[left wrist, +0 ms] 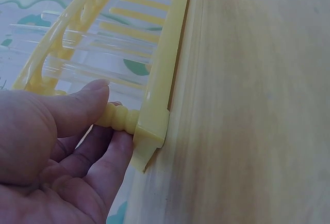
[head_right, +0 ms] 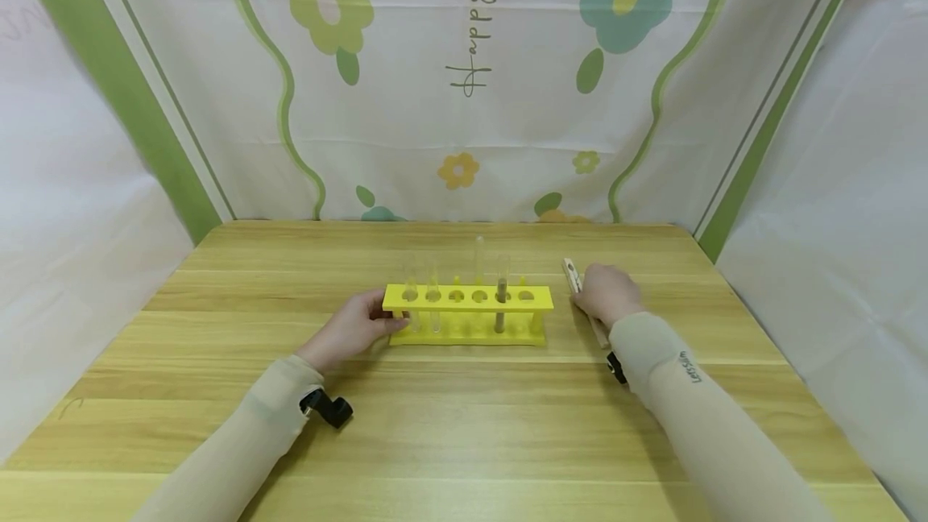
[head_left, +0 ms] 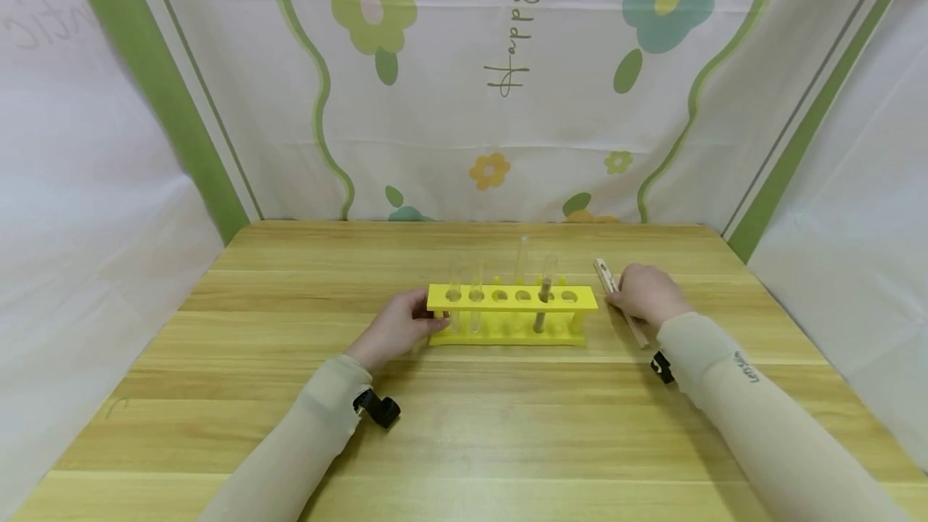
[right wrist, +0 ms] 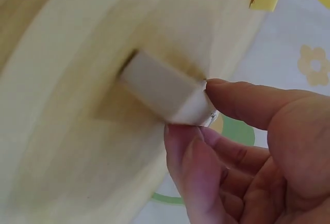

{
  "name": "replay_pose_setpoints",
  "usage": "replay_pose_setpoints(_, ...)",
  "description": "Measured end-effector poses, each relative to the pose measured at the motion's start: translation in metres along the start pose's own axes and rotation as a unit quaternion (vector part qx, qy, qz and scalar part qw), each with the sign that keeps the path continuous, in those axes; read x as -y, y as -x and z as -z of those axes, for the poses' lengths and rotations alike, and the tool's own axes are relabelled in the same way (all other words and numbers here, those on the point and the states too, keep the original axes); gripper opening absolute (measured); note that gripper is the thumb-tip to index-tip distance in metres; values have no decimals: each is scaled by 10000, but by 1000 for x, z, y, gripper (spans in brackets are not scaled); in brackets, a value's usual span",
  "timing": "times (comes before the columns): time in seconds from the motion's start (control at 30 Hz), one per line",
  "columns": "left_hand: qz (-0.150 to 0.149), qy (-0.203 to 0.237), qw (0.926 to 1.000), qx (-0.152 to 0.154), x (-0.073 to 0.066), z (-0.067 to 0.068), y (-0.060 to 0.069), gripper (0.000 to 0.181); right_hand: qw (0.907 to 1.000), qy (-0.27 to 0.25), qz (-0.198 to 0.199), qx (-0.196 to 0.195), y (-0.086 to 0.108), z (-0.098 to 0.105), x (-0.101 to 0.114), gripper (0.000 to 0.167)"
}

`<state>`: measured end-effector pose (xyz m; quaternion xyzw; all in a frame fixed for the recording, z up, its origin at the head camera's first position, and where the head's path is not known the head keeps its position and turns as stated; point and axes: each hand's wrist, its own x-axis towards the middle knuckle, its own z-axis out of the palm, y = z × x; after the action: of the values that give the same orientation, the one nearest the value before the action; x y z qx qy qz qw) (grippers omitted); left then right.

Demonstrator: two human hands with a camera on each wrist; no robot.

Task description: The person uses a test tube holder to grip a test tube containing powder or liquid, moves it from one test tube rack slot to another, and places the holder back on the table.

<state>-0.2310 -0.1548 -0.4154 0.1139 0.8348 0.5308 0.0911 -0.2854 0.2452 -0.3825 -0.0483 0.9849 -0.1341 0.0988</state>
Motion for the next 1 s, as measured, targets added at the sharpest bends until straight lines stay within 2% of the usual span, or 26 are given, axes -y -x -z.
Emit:
replay_pose_setpoints(0.4,68,41,9999,62,-3,-2,1,31,9998,-24,-22,-216,5,-8,3,41)
replay_pose_setpoints(0.63,16,70,9999,101,-1,-2,2,32,9999,-1,-154,-61,2,-11,8,28)
replay_pose_setpoints(0.77,-8,16,10000,53,-2,-2,2,33,9996,211,-159,-121,-1,-10,12,22)
replay_pose_setpoints(1.0,-96,-35,9999,24,-2,0,2,29,9983,497,-120,-286,-4,-5,15,21)
